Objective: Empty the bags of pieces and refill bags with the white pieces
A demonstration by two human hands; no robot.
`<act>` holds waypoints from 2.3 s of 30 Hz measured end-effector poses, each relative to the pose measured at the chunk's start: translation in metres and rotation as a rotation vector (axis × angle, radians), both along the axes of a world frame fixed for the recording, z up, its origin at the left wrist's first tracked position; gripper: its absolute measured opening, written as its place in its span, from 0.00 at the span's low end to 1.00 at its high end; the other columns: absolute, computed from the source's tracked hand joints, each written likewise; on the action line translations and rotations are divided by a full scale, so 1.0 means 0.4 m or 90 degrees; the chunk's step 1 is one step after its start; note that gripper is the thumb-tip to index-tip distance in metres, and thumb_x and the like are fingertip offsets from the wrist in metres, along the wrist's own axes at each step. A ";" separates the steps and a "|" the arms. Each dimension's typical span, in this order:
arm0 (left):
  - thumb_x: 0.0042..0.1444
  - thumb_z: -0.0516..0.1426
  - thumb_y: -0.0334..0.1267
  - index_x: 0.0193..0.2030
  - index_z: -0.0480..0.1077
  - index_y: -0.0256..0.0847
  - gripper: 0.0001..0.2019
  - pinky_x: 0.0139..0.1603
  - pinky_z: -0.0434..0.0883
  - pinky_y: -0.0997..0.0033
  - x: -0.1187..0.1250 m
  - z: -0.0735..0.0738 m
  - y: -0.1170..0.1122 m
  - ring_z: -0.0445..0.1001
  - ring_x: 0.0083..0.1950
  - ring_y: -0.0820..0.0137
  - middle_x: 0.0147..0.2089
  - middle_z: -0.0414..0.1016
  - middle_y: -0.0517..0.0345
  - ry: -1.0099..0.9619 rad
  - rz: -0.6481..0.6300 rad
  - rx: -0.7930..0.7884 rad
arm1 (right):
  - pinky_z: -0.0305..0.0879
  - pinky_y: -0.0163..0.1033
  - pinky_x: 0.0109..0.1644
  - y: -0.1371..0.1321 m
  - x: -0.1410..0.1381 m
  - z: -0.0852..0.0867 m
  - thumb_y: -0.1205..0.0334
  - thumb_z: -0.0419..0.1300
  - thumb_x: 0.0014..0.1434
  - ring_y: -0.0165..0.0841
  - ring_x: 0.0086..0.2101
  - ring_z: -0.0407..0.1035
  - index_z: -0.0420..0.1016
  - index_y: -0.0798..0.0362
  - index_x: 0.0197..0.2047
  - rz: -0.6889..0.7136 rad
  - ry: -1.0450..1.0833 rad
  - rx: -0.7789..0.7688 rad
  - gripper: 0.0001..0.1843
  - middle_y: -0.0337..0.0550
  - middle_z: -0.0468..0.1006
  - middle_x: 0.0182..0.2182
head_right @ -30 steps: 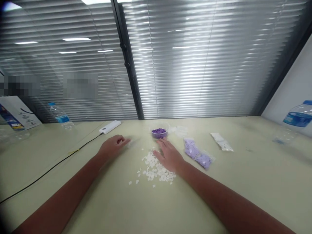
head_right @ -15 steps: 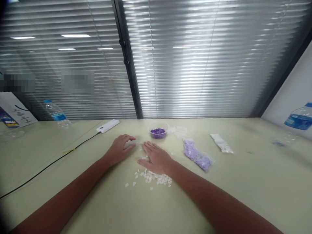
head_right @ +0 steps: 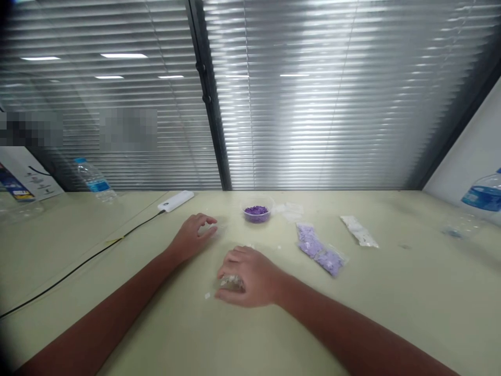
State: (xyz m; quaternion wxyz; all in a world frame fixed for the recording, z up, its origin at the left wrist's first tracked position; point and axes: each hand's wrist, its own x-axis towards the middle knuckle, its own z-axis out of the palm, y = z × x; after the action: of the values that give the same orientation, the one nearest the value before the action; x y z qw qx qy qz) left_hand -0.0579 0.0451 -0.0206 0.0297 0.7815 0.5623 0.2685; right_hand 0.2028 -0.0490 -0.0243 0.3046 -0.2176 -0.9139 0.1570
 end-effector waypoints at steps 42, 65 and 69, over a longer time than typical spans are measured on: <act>0.62 0.52 0.55 0.42 0.75 0.52 0.15 0.59 0.65 0.67 0.011 0.005 -0.010 0.70 0.52 0.71 0.47 0.76 0.64 -0.070 -0.018 -0.022 | 0.60 0.41 0.43 0.037 0.031 -0.049 0.68 0.60 0.57 0.34 0.37 0.64 0.71 0.54 0.36 -0.164 0.019 0.073 0.03 0.43 0.72 0.34; 0.61 0.52 0.56 0.41 0.74 0.52 0.16 0.45 0.65 0.76 0.017 0.018 -0.022 0.68 0.53 0.73 0.47 0.74 0.63 -0.105 -0.034 -0.068 | 0.58 0.36 0.35 0.042 0.084 -0.007 0.64 0.55 0.68 0.29 0.29 0.63 0.68 0.55 0.27 -0.122 -0.070 0.043 0.16 0.38 0.69 0.25; 0.61 0.51 0.56 0.40 0.74 0.51 0.16 0.44 0.65 0.76 0.020 0.027 -0.025 0.69 0.53 0.72 0.47 0.74 0.62 -0.107 -0.039 -0.078 | 0.65 0.37 0.50 0.006 0.169 0.013 0.54 0.53 0.72 0.32 0.46 0.71 0.76 0.50 0.48 -0.187 0.031 -0.098 0.13 0.43 0.77 0.45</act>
State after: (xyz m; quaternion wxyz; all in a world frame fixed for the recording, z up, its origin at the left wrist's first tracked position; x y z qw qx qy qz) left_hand -0.0497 0.0351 -0.0098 0.1326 0.7696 0.5491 0.2975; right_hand 0.2706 -0.0467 -0.0191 0.3288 -0.3677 -0.8498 0.1857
